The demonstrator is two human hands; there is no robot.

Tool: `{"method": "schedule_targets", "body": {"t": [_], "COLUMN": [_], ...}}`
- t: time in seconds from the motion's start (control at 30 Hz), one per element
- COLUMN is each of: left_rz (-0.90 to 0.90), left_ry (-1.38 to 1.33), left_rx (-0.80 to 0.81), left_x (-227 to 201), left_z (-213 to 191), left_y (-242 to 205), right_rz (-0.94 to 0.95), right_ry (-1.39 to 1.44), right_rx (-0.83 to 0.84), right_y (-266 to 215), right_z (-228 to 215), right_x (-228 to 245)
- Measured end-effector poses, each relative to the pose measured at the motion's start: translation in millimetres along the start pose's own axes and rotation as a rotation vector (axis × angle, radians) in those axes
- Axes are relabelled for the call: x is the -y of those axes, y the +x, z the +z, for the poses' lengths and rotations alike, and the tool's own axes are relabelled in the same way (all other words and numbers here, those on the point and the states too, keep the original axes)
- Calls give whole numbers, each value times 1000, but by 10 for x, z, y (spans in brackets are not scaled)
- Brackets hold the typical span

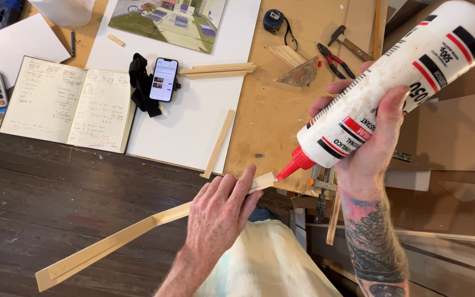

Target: The person is applying wood glue to the ends of wooden strips and then using a corner clamp to hold them together at a 90-degree angle to assemble a frame.

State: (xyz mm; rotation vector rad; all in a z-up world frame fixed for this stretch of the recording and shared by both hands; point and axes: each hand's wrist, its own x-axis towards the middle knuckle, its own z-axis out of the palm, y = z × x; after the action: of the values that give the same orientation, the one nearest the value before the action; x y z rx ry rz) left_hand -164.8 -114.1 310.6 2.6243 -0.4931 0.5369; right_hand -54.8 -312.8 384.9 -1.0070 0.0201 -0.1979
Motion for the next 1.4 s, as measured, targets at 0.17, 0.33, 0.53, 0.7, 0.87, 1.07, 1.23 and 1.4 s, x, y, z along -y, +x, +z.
{"method": "schedule_targets", "body": {"t": [0.17,0.33,0.53,0.7,0.87,1.07,1.23,1.4], "left_rz": [5,3,3,-545,-557,-541,-494,-452], "left_ry": [-16,0,51,-727,-695,-648,-611,-569], "left_rx": [17,33,21,105,93,100,123,140], "left_x": [-27,-47,-54,-311,-275,-284,-316,-212], "left_z": [-3,22,445,1487,1577,1722,1870,2115], "left_y": [-19,-31,16,368,220,120,75,-42], "right_rz": [-14,-71,-326,-159,-11,36,48,50], "right_ry": [-10,-42,-94,244,171,101,105,78], "right_rx": [2,32,-8,82,156,139,178,196], "right_y": [-14,-15,-163,-331,-497,-508,-517,-519], "right_z": [-22,-94,282,611,1046,1017,1005,1052], "right_x": [6,-22,184,-198,-250,-326,-377,-389]}}
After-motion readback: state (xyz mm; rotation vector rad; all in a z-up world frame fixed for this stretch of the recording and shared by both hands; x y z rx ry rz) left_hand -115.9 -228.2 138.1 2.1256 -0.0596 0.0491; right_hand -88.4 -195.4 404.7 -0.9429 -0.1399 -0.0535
